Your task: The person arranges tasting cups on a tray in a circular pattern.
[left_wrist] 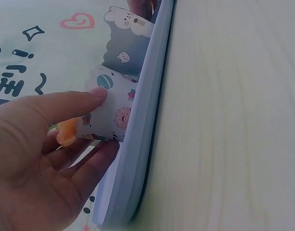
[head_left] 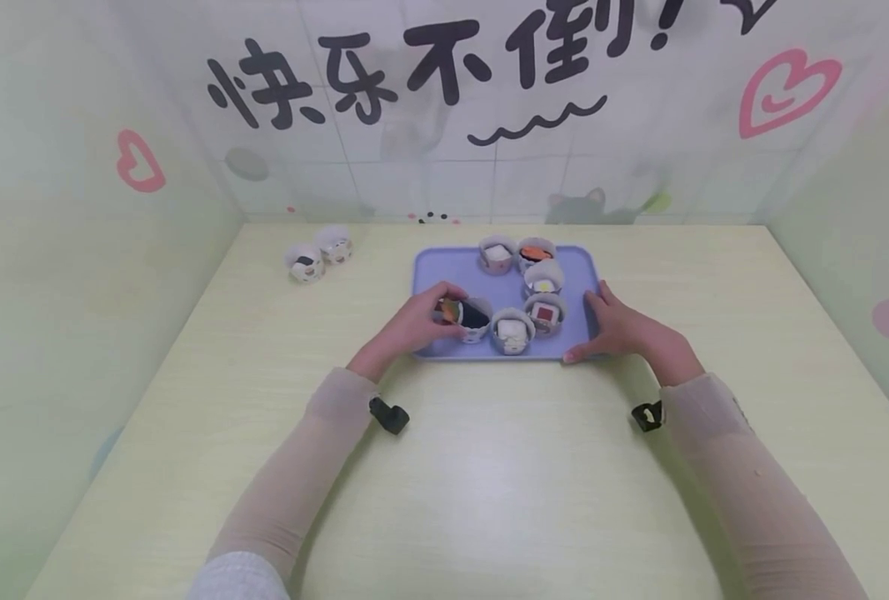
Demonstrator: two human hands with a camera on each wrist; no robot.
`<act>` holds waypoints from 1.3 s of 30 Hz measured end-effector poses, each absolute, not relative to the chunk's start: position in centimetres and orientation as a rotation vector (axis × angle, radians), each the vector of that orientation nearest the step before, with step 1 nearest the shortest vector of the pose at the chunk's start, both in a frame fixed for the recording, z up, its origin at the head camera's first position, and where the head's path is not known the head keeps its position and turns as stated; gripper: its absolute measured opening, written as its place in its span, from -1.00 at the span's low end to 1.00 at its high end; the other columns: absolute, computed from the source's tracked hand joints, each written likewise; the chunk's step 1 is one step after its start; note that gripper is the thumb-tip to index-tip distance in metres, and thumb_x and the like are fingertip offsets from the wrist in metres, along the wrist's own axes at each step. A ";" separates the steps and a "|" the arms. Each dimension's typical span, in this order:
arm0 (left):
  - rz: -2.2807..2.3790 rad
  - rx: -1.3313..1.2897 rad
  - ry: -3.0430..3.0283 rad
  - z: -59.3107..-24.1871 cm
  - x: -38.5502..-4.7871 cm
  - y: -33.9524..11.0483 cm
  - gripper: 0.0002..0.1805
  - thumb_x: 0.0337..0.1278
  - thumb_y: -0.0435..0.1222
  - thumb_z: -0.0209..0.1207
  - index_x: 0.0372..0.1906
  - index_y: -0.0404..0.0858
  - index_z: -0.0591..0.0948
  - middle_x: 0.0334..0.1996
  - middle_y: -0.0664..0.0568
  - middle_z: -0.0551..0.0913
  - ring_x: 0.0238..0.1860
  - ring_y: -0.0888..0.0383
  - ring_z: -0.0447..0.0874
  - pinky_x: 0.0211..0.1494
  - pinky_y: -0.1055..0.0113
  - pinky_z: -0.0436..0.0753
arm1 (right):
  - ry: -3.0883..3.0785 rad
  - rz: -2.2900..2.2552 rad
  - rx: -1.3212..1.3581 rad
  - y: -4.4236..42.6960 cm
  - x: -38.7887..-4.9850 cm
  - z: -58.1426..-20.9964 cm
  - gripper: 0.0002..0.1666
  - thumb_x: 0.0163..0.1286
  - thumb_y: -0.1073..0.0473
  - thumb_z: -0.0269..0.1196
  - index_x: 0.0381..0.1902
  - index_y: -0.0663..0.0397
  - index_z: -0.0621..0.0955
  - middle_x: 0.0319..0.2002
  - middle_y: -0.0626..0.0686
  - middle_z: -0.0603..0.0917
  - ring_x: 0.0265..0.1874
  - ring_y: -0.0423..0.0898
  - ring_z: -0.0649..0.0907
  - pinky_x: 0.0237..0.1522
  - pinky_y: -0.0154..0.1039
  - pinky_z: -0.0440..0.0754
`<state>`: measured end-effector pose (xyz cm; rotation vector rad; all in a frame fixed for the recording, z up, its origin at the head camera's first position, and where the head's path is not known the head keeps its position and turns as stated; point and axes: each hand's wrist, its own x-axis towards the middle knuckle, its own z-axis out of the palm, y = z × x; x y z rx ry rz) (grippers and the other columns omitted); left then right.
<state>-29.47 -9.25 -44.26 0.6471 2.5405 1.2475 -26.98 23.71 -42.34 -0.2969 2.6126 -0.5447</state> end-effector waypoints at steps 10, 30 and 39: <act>1.326 0.627 2.495 -43.7 -29.1 -9.7 -0.32 0.02 -0.36 0.44 0.28 -0.32 0.43 0.27 -0.16 0.54 0.26 -0.10 0.55 0.32 0.17 0.62 | 2.616 -0.549 -0.304 23.7 -27.0 -42.3 0.54 0.07 -0.31 0.48 0.53 0.48 -0.18 0.50 0.55 -0.39 0.50 0.51 -0.16 0.53 0.33 -0.05; 1.422 0.554 2.526 -42.1 -29.8 -13.3 -0.40 0.15 -0.42 0.34 0.30 -0.37 0.42 0.33 -0.20 0.50 0.33 -0.13 0.52 0.36 0.13 0.59 | 2.605 -0.555 -0.291 23.8 -26.8 -42.3 0.53 0.08 -0.30 0.47 0.53 0.45 -0.19 0.51 0.53 -0.41 0.50 0.50 -0.17 0.53 0.34 -0.06; 1.452 0.466 2.579 -40.9 -30.2 -15.4 -0.38 0.19 -0.41 0.32 0.33 -0.34 0.39 0.35 -0.18 0.48 0.35 -0.17 0.49 0.37 0.09 0.58 | 2.605 -0.552 -0.300 23.7 -26.9 -42.3 0.56 0.06 -0.33 0.47 0.53 0.46 -0.19 0.50 0.53 -0.41 0.50 0.51 -0.17 0.52 0.35 -0.06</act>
